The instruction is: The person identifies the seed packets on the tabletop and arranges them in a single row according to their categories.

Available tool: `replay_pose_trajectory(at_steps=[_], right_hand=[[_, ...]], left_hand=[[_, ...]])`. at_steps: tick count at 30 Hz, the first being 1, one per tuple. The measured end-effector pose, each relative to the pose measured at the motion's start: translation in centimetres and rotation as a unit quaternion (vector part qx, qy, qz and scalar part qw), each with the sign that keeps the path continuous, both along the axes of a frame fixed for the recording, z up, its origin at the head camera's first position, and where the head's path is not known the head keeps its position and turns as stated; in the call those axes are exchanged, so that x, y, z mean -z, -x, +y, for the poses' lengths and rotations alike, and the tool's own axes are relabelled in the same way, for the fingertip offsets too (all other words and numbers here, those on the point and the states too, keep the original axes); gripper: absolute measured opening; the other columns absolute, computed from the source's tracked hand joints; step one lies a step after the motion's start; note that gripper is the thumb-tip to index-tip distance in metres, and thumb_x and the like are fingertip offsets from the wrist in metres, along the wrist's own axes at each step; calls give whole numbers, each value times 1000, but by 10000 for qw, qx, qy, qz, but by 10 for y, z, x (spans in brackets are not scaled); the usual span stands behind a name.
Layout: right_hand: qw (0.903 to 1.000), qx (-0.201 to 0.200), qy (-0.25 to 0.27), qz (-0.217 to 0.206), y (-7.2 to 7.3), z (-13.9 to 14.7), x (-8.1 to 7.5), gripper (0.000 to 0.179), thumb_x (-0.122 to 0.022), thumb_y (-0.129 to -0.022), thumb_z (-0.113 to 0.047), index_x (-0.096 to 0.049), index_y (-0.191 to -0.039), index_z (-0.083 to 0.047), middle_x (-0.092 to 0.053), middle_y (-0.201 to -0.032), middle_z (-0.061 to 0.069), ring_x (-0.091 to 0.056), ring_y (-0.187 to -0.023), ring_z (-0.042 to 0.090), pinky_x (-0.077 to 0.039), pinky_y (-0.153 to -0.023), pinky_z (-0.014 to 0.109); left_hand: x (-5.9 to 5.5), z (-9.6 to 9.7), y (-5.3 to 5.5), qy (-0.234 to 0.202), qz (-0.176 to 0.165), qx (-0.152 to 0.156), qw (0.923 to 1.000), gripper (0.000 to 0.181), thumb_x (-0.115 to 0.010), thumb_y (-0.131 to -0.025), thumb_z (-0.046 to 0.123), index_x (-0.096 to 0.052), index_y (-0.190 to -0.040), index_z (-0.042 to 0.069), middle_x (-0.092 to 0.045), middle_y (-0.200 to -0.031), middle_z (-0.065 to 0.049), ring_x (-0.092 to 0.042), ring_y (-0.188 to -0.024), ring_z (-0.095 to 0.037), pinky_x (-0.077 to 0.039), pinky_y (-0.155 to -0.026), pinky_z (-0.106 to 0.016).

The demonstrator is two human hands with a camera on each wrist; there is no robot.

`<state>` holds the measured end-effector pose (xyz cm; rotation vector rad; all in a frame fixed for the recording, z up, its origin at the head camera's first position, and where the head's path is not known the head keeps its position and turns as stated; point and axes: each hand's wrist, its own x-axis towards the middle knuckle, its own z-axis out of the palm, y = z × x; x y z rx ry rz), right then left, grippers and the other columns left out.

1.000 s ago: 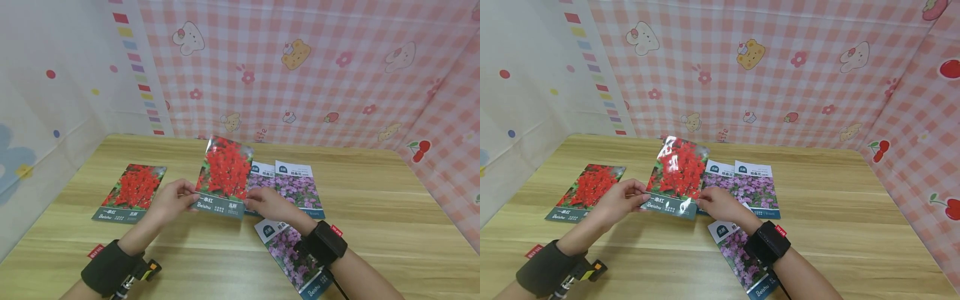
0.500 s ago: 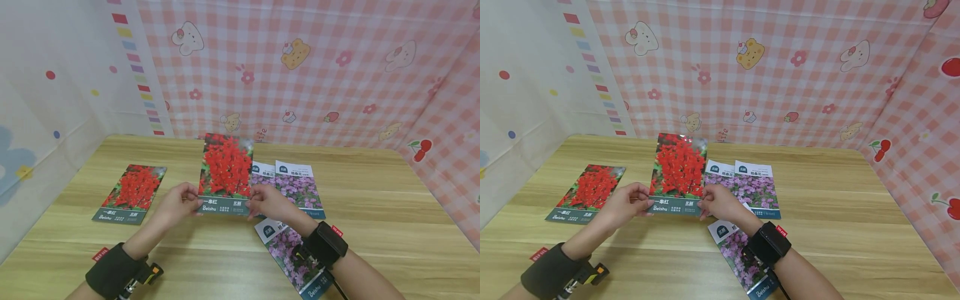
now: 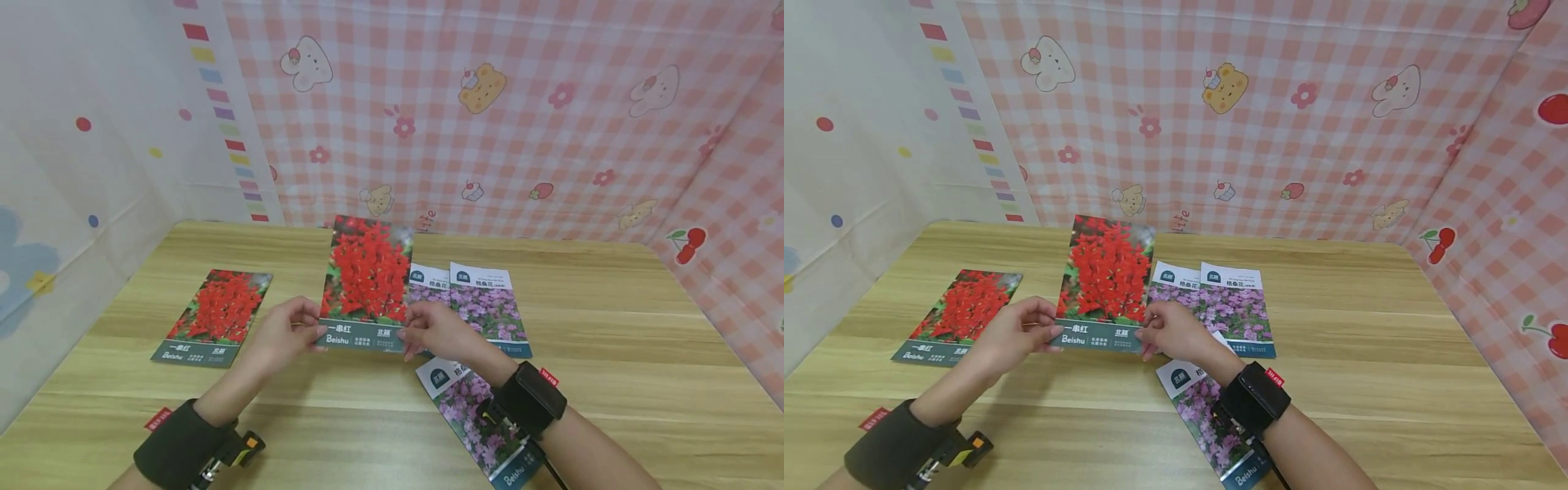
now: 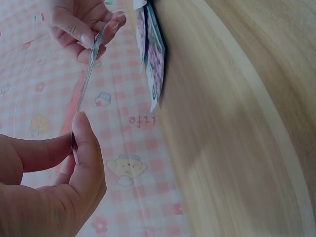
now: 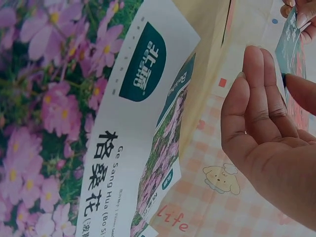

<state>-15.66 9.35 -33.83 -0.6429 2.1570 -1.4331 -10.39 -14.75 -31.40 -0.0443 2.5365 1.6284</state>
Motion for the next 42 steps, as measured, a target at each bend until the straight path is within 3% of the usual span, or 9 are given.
replay_pose_trajectory(at_steps=[8, 11, 15, 22, 30, 36, 39, 42], right_hand=[[9989, 5, -281, 376, -4, -6, -1, 16, -55, -88, -3, -57, -101, 6, -65, -79, 13, -62, -72, 28, -53, -64, 37], [9932, 132, -665, 941, -6, -9, 0, 19, -56, -88, -5, -58, -105, 4, -63, -84, 8, -61, -77, 23, -49, -63, 30], [9758, -15, -1166, 1852, -11, -15, 0, 21, -58, -88, -7, -59, -108, 2, -62, -90, 5, -59, -85, 19, -48, -69, 28], [9498, -862, -1735, 2456, -22, -28, -2, 34, -57, -89, -8, -54, -121, 2, -58, -116, 15, -54, -107, 27, -45, -90, 38], [9135, -1930, -2147, 2868, -29, -39, 8, 42, -60, -87, -12, -51, -127, -2, -53, -127, 11, -47, -119, 21, -34, -101, 29], [8942, -2590, -2198, 2915, -34, -42, 11, 47, -60, -88, -19, -48, -131, -6, -48, -134, 7, -40, -125, 16, -29, -104, 26], [8821, -2988, -2246, 2865, -35, -43, 12, 50, -61, -88, -23, -46, -134, -9, -43, -138, 3, -34, -129, 15, -25, -106, 35], [8765, -3329, -2265, 2638, -36, -45, 14, 53, -60, -88, -25, -43, -136, -12, -38, -141, 1, -28, -132, 14, -21, -107, 47]], left_hand=[[3, -16, -4, -30, -112, 24, 9999, 22, -58, -86, -5, -51, -106, -9, -53, -91, -16, -61, -73, -17, -54, -68, -34], [6, -25, -6, 98, -224, -54, 9997, 22, -58, -85, -5, -52, -107, -9, -54, -90, -15, -61, -71, -16, -54, -68, -33], [10, -36, -7, 310, -368, -113, 9988, 22, -57, -85, -6, -52, -106, -10, -55, -87, -14, -62, -68, -15, -55, -66, -32], [17, -48, -4, 639, -523, -172, 9964, 24, -56, -84, -8, -53, -108, -12, -55, -84, -14, -61, -65, -15, -55, -63, -30], [25, -59, -2, 1114, -717, -182, 9910, 22, -56, -85, -6, -54, -106, -15, -58, -81, -14, -61, -61, -14, -54, -59, -29], [29, -61, -2, 2072, -708, -113, 9757, 25, -60, -83, -3, -55, -105, -14, -59, -78, -11, -62, -57, -13, -52, -54, -28], [30, -62, -2, 2499, -604, 21, 9664, 27, -61, -83, -1, -55, -105, -15, -61, -80, -13, -62, -58, -14, -51, -56, -31], [29, -61, -2, 2824, -566, 114, 9576, 29, -62, -82, 0, -55, -106, -16, -63, -83, -17, -63, -59, -15, -51, -59, -34]])
